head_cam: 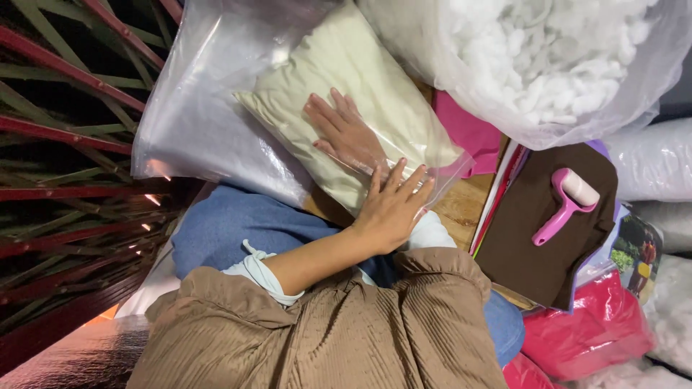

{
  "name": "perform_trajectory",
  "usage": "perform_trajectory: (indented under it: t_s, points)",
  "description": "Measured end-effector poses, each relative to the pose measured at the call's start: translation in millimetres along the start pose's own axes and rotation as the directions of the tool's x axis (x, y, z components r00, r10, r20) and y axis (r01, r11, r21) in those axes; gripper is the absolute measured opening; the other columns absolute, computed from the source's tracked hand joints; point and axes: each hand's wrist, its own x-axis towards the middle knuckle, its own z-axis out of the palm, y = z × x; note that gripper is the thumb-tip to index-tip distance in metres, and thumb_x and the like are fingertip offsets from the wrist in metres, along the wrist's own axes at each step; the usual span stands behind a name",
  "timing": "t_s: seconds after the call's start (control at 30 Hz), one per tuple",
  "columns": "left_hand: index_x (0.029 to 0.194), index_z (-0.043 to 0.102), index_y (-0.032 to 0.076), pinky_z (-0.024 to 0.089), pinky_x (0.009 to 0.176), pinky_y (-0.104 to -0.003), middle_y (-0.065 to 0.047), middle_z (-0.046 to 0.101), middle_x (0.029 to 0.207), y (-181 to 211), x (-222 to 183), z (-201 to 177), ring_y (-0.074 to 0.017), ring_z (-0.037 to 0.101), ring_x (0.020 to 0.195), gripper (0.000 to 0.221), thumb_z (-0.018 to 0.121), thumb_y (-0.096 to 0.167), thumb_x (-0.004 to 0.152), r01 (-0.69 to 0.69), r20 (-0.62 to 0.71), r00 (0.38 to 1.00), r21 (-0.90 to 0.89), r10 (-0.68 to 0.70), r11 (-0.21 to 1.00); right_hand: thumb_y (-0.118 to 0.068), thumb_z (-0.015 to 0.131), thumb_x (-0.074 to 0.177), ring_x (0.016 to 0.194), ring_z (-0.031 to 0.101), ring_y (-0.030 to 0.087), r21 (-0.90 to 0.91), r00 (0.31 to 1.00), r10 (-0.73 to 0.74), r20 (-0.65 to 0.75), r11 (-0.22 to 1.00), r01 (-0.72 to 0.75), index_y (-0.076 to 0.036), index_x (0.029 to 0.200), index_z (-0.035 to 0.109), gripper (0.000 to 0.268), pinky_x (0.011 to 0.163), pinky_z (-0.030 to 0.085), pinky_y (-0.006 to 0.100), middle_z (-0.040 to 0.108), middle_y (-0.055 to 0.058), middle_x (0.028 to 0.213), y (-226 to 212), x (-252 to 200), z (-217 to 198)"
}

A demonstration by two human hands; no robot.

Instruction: The person places a pillow into a large clear plastic bag by hand, presses out the air, and seals the zip-lock closure.

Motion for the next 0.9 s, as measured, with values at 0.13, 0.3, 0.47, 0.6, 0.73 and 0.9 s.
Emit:
perform_trajectory:
  t_s: [0.13, 0.3, 0.47, 0.6, 0.73, 0.9]
  points:
    - [0.153, 0.044, 0.010, 0.016, 0.116, -0.076, -0.016, 0.037, 0.163, 0, -1, -9, -0.0481, 0.019, 0.154, 0.054, 0.049, 0.026, 0.102, 0.049, 0.063, 0.997, -0.030, -0.047, 0.998, -0.063, 0.034, 0.107, 0.153, 0.021, 0.041, 0.008, 1.000, -0.022, 0.018, 1.000, 0.022, -0.026, 0.164, 0.029, 0.068, 0.124, 0.022, 0.056, 0.024, 0.001, 0.169, 4, 25, 12]
    - [0.155, 0.042, 0.012, 0.020, 0.116, -0.075, -0.015, 0.038, 0.161, -2, 3, -9, -0.0487, 0.020, 0.154, 0.054, 0.047, 0.029, 0.104, 0.051, 0.094, 0.995, -0.100, -0.041, 0.994, -0.061, 0.039, 0.104, 0.149, 0.026, 0.040, -0.032, 0.997, -0.051, 0.061, 0.998, 0.053, -0.022, 0.162, 0.032, 0.071, 0.119, 0.025, 0.054, 0.033, 0.004, 0.163, 15, 52, 22]
    - [0.156, 0.040, 0.013, 0.020, 0.116, -0.076, -0.015, 0.034, 0.164, -2, 6, -9, -0.0506, 0.017, 0.155, 0.054, 0.046, 0.031, 0.104, 0.063, 0.111, 0.993, -0.158, -0.046, 0.985, -0.060, 0.043, 0.101, 0.146, 0.029, 0.039, -0.051, 0.993, -0.083, 0.086, 0.995, 0.088, -0.018, 0.161, 0.034, 0.074, 0.115, 0.028, 0.053, 0.039, 0.007, 0.158, 18, 70, 41]
    - [0.155, 0.040, 0.013, 0.018, 0.118, -0.073, -0.014, 0.032, 0.164, -3, 12, -23, -0.0491, 0.015, 0.155, 0.053, 0.042, 0.031, 0.106, 0.089, 0.143, 0.988, -0.170, -0.065, 0.981, -0.059, 0.046, 0.099, 0.143, 0.033, 0.038, -0.099, 0.991, -0.092, 0.094, 0.990, 0.101, -0.014, 0.160, 0.036, 0.076, 0.110, 0.030, 0.052, 0.045, 0.010, 0.154, 28, 82, 46]
    - [0.157, 0.038, 0.013, 0.015, 0.118, -0.073, -0.014, 0.032, 0.165, -9, 16, -20, -0.0481, 0.014, 0.156, 0.054, 0.039, 0.034, 0.106, 0.126, 0.167, 0.982, -0.222, -0.090, 0.967, -0.062, 0.034, 0.101, 0.150, 0.022, 0.039, -0.090, 0.995, -0.079, 0.057, 0.992, 0.084, -0.021, 0.162, 0.030, 0.074, 0.118, 0.019, 0.057, 0.033, 0.007, 0.162, -1, 78, -14]
    - [0.157, 0.038, 0.012, 0.013, 0.117, -0.074, -0.016, 0.034, 0.163, -11, 13, -18, -0.0494, 0.014, 0.155, 0.054, 0.036, 0.033, 0.107, 0.152, 0.206, 0.972, -0.186, -0.113, 0.971, -0.081, 0.030, 0.096, 0.152, 0.017, 0.047, 0.017, 0.985, -0.142, 0.102, 0.990, 0.141, -0.046, 0.158, 0.039, 0.072, 0.120, 0.012, 0.069, 0.028, -0.001, 0.168, -2, 74, 26]
